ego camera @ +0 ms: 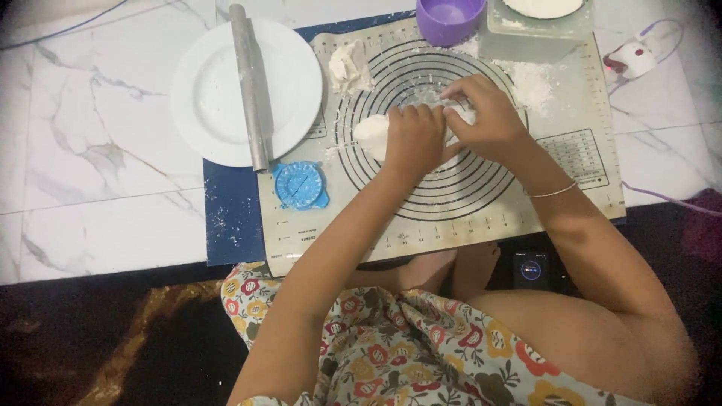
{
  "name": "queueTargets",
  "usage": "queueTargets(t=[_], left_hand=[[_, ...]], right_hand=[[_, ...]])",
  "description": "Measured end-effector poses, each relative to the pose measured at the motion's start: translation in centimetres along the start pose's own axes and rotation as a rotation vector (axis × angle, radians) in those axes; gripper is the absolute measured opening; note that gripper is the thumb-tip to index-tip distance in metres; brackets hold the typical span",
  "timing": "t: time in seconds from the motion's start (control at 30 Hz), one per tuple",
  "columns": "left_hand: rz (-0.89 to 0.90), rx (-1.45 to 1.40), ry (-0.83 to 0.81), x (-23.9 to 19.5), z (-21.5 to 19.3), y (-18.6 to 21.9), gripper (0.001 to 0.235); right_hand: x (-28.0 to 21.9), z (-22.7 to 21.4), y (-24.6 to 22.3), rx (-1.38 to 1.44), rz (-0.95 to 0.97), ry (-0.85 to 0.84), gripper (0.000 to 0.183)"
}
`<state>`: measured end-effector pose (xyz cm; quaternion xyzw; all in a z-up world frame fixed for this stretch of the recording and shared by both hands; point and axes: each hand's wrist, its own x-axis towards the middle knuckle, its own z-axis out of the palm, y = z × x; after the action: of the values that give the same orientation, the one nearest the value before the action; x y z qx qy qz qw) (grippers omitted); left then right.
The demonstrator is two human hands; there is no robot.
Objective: Kneading and shaping a ball of dough on a silicone mat using hands and a rolling pin.
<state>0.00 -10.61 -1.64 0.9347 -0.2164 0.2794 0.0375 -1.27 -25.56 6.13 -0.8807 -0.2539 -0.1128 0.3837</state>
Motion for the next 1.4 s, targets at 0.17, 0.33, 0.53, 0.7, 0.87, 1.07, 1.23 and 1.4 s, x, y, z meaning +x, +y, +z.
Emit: queueTargets(t=[0.17,0.33,0.53,0.7,0.87,1.07,1.23,1.4], left_hand=[[0.019,-0.035,-0.094,0.8,-0.6,-0.5,0.047],[0.024,-0.107,-0.034,0.6,-0.9,-0.9,0.041],[0.062,-0.175,-0.075,0.5,-1.2,-1.3,0.052],[0.047,-0.254,0.032,0.4,-1.4,-1.3,0.05],[0.085,-0.297,0.094,0.5,-2.6,-1.7,0.053],[-0.006,-0.546,0.302,1.4,-7.3,-4.2,0.044],[-0.396,-0.942,0.269,1.4,-7.3,-8.4,0.025],[-0.939,-1.701,0.44,1.9,-9.3,-8.6,0.066]], right_hand=[[0.0,0.0,-0.3,-0.013,0.02,-0.008,0.021],[0.0,0.0,-0.3,-0.019,-0.001,-0.005,0.019],[-0.1,0.1,0.0,-0.025,0.042,-0.028,0.019],[-0.3,-0.3,0.2,-0.019,0.033,-0.012,0.019],[-0.5,-1.0,-0.4,0.011,0.041,0.014,0.017],[-0.9,-1.1,0.1,0.083,0.084,0.025,0.015],[-1.1,-1.4,0.1,0.075,0.134,0.017,0.013],[-0.4,-0.8,-1.0,0.274,0.285,-0.055,0.013]])
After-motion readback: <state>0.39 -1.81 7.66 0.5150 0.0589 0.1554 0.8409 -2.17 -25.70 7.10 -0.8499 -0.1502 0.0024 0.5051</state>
